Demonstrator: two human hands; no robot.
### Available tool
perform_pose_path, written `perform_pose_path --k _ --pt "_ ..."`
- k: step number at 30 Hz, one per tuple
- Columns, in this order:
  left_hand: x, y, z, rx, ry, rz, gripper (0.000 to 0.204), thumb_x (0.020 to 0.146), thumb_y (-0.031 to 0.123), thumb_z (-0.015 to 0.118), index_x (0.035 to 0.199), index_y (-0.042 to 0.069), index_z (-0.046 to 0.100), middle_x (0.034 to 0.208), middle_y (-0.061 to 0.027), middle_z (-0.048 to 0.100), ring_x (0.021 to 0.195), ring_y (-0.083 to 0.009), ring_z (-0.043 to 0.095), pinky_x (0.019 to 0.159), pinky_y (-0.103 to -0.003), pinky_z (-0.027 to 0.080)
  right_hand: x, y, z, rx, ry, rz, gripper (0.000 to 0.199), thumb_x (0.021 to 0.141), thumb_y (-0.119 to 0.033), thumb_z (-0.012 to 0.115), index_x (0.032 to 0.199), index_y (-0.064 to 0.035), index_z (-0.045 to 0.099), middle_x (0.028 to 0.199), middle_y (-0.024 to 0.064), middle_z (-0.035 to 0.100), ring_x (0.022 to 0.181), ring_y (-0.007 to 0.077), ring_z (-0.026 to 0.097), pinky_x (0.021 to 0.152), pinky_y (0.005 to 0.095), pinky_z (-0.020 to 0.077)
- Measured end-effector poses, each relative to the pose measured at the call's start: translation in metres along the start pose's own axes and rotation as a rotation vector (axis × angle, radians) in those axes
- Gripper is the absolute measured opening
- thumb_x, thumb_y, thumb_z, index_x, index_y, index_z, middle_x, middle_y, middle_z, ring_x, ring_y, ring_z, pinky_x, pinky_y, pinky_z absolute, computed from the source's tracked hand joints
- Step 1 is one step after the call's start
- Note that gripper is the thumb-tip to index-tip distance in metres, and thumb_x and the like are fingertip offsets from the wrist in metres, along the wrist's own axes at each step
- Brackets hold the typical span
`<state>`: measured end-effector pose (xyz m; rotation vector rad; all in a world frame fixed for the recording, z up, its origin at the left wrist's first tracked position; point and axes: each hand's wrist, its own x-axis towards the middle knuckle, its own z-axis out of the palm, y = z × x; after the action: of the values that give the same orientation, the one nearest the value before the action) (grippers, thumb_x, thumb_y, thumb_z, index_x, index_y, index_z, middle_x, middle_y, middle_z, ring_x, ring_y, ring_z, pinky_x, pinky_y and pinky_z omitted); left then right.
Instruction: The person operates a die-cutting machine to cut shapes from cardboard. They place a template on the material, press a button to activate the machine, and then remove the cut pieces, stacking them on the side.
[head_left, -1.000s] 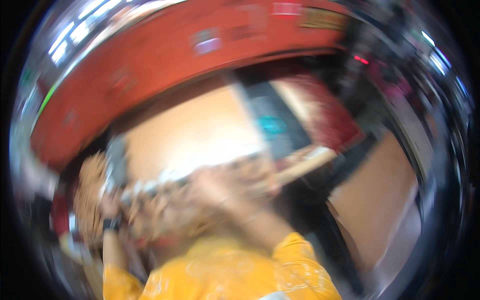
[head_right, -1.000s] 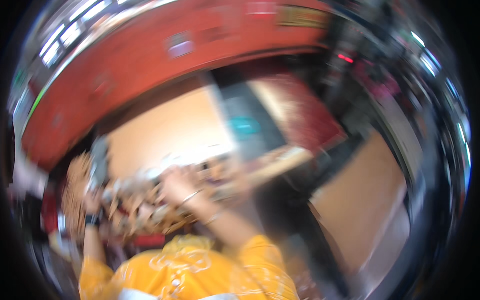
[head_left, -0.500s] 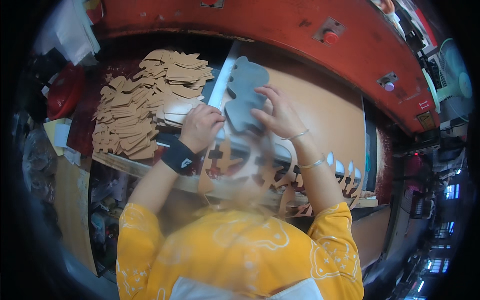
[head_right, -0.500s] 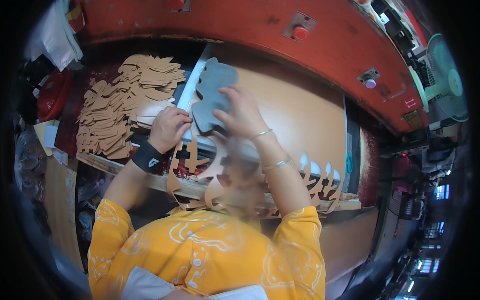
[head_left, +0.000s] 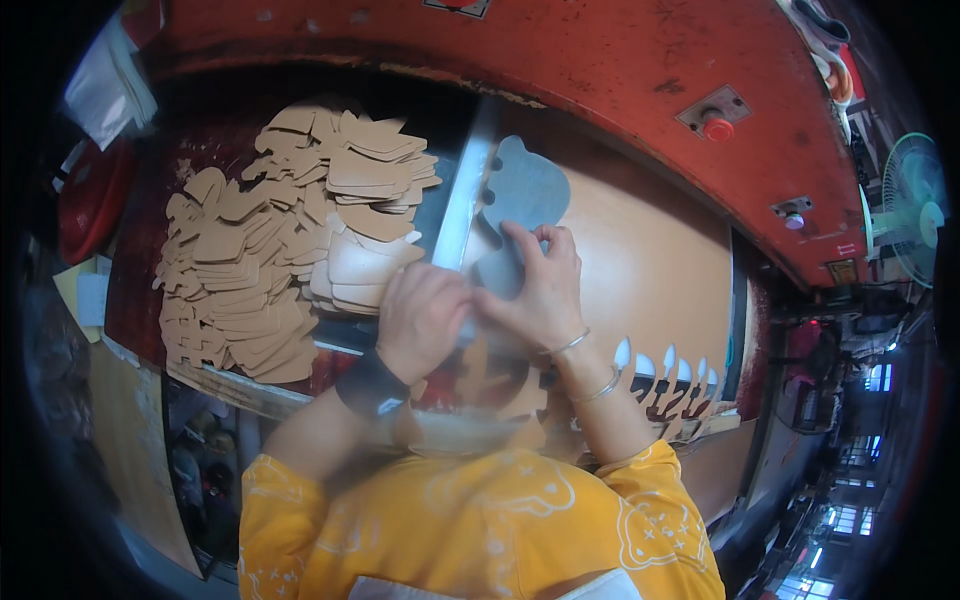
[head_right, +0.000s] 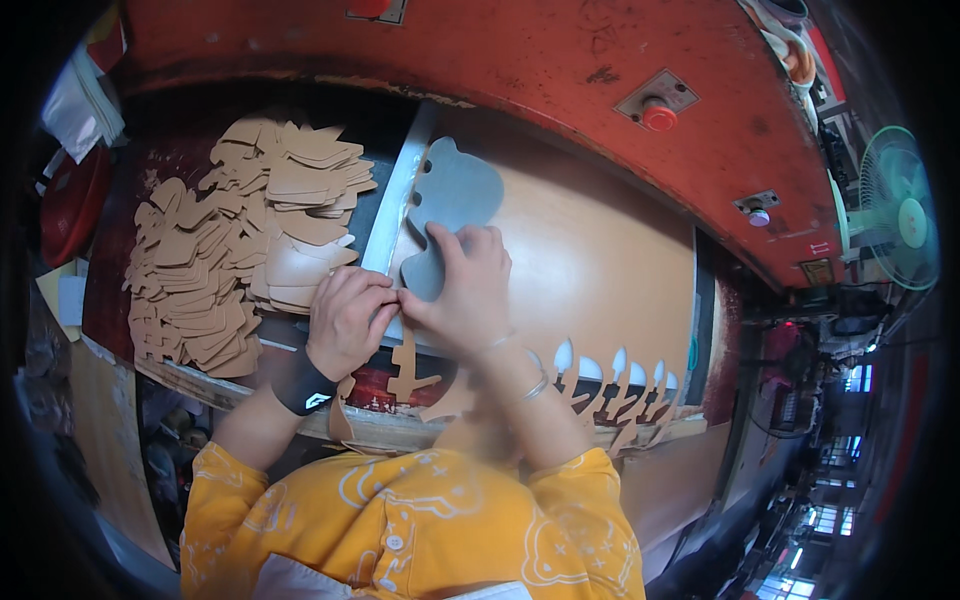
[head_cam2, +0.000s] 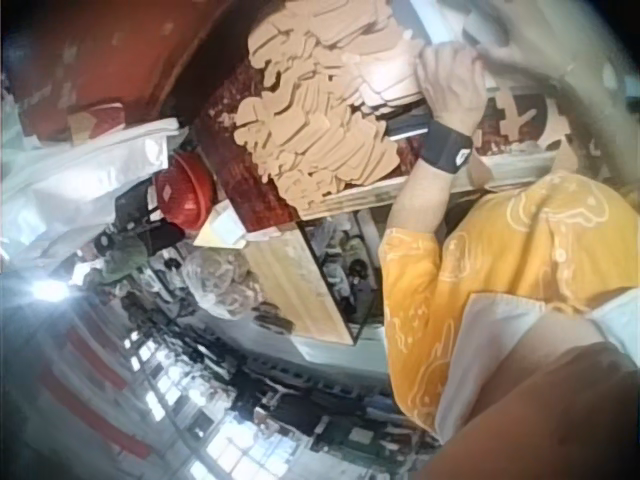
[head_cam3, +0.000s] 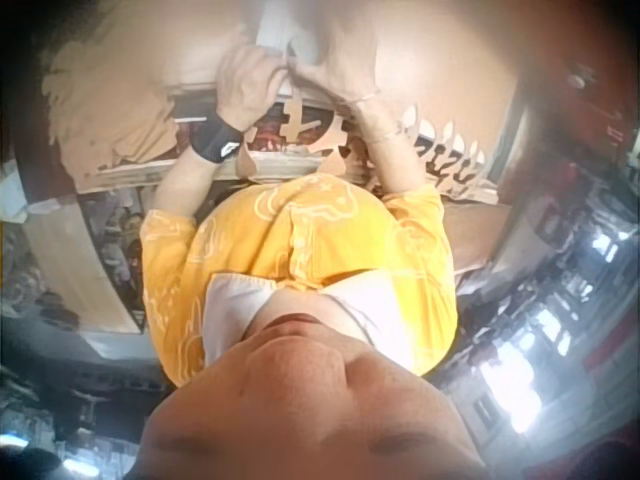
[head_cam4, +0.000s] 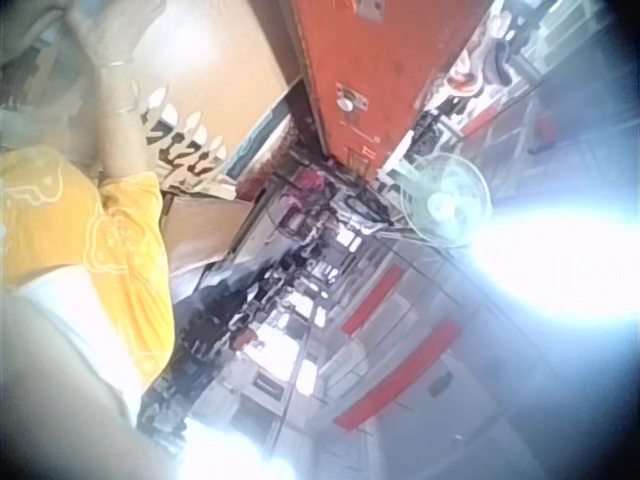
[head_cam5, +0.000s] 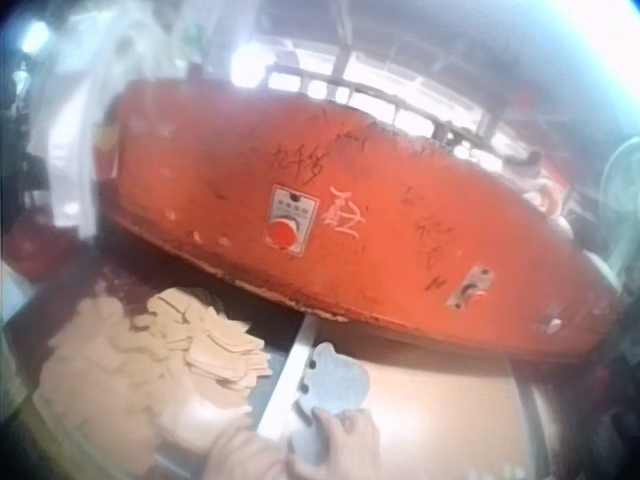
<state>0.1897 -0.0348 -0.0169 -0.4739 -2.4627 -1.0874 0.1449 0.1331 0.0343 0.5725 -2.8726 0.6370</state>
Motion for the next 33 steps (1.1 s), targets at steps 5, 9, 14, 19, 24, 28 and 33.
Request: perform_pose_path --k 5,9,14,19,24,28,33 --pt "0.003 0.001 -0.002 -0.011 -0.008 -0.009 0.012 0.073 0.01 0.066 0.084 0.008 0.065 0.092 -0.003 0.06 0.092 -0.0255 0.055 0.081 -0.039 0.042 -0.001 0.001 0.003 -0.015 0.017 0.009 0.071 0.06 -0.033 0.078 0.123 -0.0097 0.054 0.106 0.0186 0.047 0.105 0.0343 0.045 0.093 0.0428 0.038" --pt "0.005 0.004 -0.009 -0.063 -0.058 0.003 0.011 0.074 0.008 0.067 0.085 0.006 0.065 0.093 -0.0053 0.061 0.093 -0.0263 0.056 0.082 -0.038 0.043 -0.008 0.037 -0.015 0.124 -0.003 -0.001 0.063 0.066 -0.03 0.077 0.122 -0.0102 0.055 0.118 0.0185 0.048 0.118 0.0349 0.042 0.101 0.0443 0.035" --pt "-0.019 0.028 -0.024 -0.333 -0.181 -0.083 0.011 0.074 0.002 0.068 0.085 0.003 0.066 0.086 -0.0097 0.063 0.083 -0.0271 0.06 0.073 -0.034 0.047 -0.031 0.142 -0.076 0.019 0.417 0.135 0.047 0.081 -0.022 0.068 0.124 -0.0072 0.054 0.132 0.0171 0.045 0.127 0.0327 0.038 0.107 0.0434 0.0294" --pt "-0.063 0.058 -0.012 -0.429 -0.254 -0.087 0.007 0.076 0.004 0.069 0.082 0.003 0.065 0.081 -0.0099 0.063 0.077 -0.0262 0.061 0.068 -0.034 0.047 -0.084 0.213 -0.129 -0.222 0.786 0.305 0.057 0.088 -0.03 0.064 0.135 -0.0019 0.044 0.138 0.019 0.039 0.129 0.0312 0.035 0.108 0.04 0.0277" --pt "-0.076 0.054 0.017 -0.22 -0.186 -0.093 0.006 0.081 0.011 0.064 0.077 0.005 0.064 0.076 -0.0106 0.06 0.073 -0.0297 0.058 0.066 -0.038 0.044 -0.101 0.247 -0.177 -0.237 1.106 0.316 0.068 0.089 -0.033 0.061 0.141 -0.0008 0.031 0.144 0.0291 0.024 0.135 0.0403 0.023 0.111 0.0475 0.0209" --pt "-0.076 0.051 0.02 -0.141 -0.185 -0.079 0.008 0.081 0.01 0.064 0.08 0.003 0.066 0.075 -0.0118 0.058 0.068 -0.0282 0.06 0.059 -0.036 0.046 -0.097 0.282 -0.221 -0.152 1.461 0.397 0.066 0.091 -0.033 0.057 0.139 0.0033 0.031 0.141 0.0293 0.028 0.132 0.0398 0.027 0.109 0.0463 0.0248" --pt "-0.078 0.054 0.018 -0.169 -0.173 -0.174 0.014 0.083 0.016 0.065 0.077 0.004 0.066 0.074 -0.0116 0.058 0.064 -0.0282 0.06 0.058 -0.036 0.046 -0.095 0.312 -0.243 -0.032 1.344 0.406 0.063 0.093 -0.033 0.054 0.135 0.008 0.031 0.13 0.0307 0.043 0.115 0.0407 0.046 0.097 0.0446 0.0377"
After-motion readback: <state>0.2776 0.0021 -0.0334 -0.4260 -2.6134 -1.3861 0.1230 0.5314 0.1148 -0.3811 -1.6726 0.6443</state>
